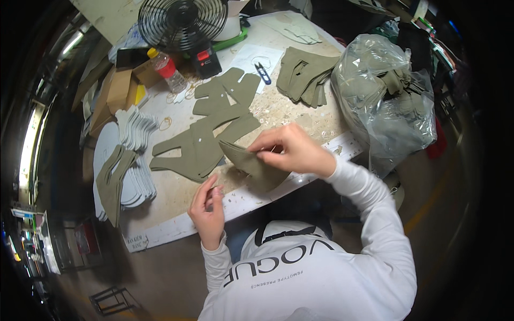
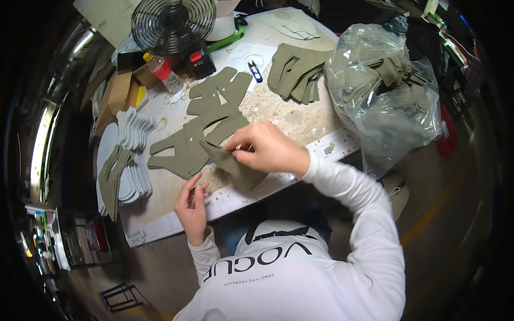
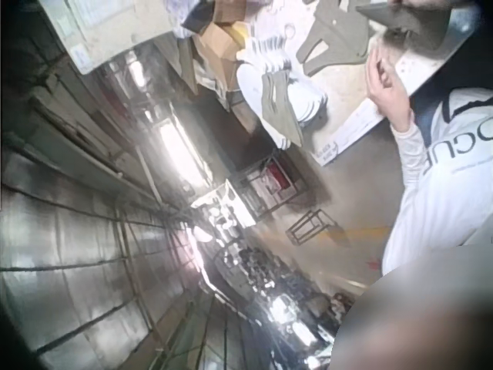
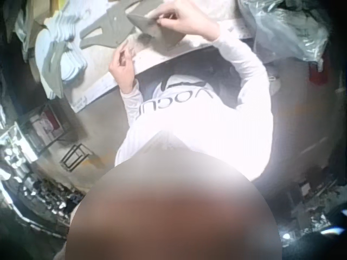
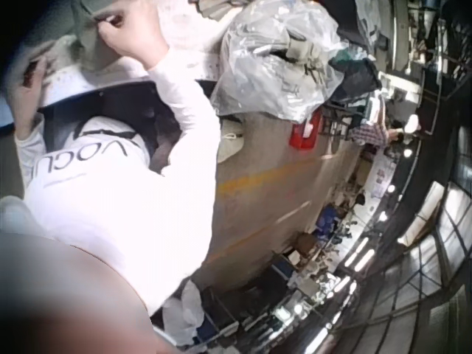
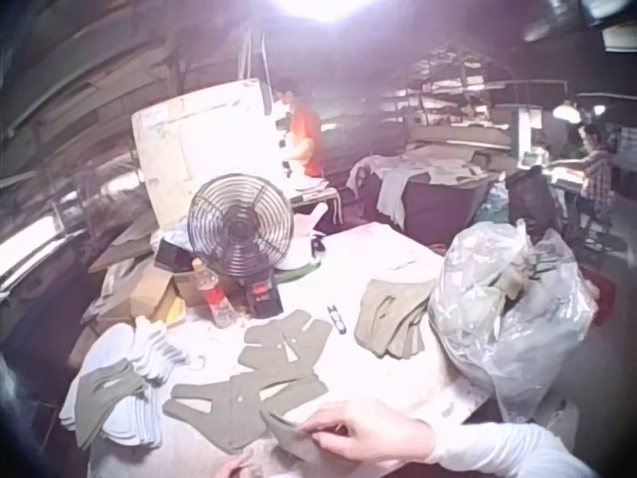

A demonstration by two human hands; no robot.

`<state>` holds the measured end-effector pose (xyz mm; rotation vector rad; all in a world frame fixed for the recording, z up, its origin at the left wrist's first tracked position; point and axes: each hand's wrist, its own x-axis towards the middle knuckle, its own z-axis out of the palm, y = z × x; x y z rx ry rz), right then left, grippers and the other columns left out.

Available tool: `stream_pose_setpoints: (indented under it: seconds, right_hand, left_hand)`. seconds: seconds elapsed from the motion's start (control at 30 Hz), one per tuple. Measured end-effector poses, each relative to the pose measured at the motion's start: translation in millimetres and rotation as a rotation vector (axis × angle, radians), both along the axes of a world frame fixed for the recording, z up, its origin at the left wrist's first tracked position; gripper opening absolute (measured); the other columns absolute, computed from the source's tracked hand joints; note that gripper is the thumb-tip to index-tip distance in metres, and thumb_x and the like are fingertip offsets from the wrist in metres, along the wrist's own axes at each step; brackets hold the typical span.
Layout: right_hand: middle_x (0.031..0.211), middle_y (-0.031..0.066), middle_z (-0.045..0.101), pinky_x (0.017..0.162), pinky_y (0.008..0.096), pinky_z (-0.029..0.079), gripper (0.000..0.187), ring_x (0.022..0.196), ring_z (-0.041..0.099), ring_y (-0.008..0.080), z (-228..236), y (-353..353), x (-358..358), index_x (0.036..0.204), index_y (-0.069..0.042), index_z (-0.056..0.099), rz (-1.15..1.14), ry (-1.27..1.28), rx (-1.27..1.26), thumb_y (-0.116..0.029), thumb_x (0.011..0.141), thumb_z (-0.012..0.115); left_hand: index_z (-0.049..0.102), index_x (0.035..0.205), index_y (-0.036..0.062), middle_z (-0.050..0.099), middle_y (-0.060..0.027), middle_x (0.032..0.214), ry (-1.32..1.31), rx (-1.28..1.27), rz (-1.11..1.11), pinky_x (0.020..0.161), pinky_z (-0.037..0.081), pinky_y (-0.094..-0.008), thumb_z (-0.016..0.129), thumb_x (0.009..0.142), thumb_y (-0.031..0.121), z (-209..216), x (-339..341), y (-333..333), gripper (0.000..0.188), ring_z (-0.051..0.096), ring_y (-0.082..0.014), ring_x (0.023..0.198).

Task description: The person unties a bundle of olive-green cardboard pieces and separates them one by one on a worktable. They use a small blue tool to cut or pry apart stuck pieces, then stack the separated pieces into a neat pile.

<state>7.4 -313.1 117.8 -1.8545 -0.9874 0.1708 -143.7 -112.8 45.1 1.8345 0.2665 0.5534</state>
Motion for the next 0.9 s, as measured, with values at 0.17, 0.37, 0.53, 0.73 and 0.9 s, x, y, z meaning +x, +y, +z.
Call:
stream_pose_setpoints:
  seconds: [0.17, 0.37, 0.53, 0.73, 0.9]
  right_hand:
    - [0.087, 0.016, 0.072, 0.076, 0.0332, 0.056, 0.024, 0.08, 0.072, 0.0262, 58, -18, 51, 0.095, -0.002, 0.074, 0.04, -0.237, -0.225, -0.004, 0.075, 0.062]
    - [0.093, 0.0108, 0.074, 0.083, 0.032, 0.054, 0.028, 0.088, 0.07, 0.021, 72, -45, 167, 0.101, -0.005, 0.075, -0.107, -0.208, -0.342, -0.004, 0.075, 0.066]
    - [0.091, 0.0036, 0.072, 0.079, 0.0262, 0.05, 0.026, 0.084, 0.064, 0.0118, 26, -90, 281, 0.103, -0.005, 0.074, -0.362, -0.021, -0.491, 0.0, 0.079, 0.067]
    - [0.094, 0.0154, 0.074, 0.086, 0.0353, 0.052, 0.031, 0.09, 0.069, 0.0299, -20, -113, 324, 0.101, -0.01, 0.076, -0.467, -0.194, -0.592, -0.008, 0.073, 0.064]
    - [0.098, 0.0165, 0.072, 0.085, 0.0379, 0.053, 0.026, 0.095, 0.069, 0.0309, -14, -107, 310, 0.105, -0.007, 0.074, -0.481, -0.365, -0.705, -0.013, 0.081, 0.066]
  left_hand:
    - [0.065, 0.115, -0.0055, 0.067, -0.0139, 0.108, 0.019, -0.033, 0.092, 0.071, 0.055, -0.0256, 0.054, 0.096, 0.002, -30, 6, 20, 0.023, 0.069, -0.0186, 0.088]
    - [0.066, 0.113, -0.0053, 0.069, -0.0123, 0.104, 0.004, -0.043, 0.104, 0.071, 0.053, -0.0233, 0.054, 0.098, 0.007, -45, 2, 23, 0.022, 0.068, -0.0156, 0.086]
    - [0.066, 0.11, -0.0064, 0.069, -0.0137, 0.101, -0.011, -0.016, 0.106, 0.069, 0.055, -0.0259, 0.053, 0.097, 0.002, -44, 0, 24, 0.021, 0.07, -0.0182, 0.084]
    - [0.068, 0.107, -0.0059, 0.069, -0.0131, 0.097, -0.008, 0.033, 0.123, 0.069, 0.054, -0.0248, 0.054, 0.096, 0.001, -44, 1, 23, 0.019, 0.07, -0.017, 0.082]
    - [0.068, 0.107, -0.0058, 0.07, -0.0133, 0.097, -0.014, 0.041, 0.113, 0.068, 0.054, -0.0247, 0.055, 0.095, 0.001, -43, 0, 23, 0.019, 0.07, -0.0169, 0.082]
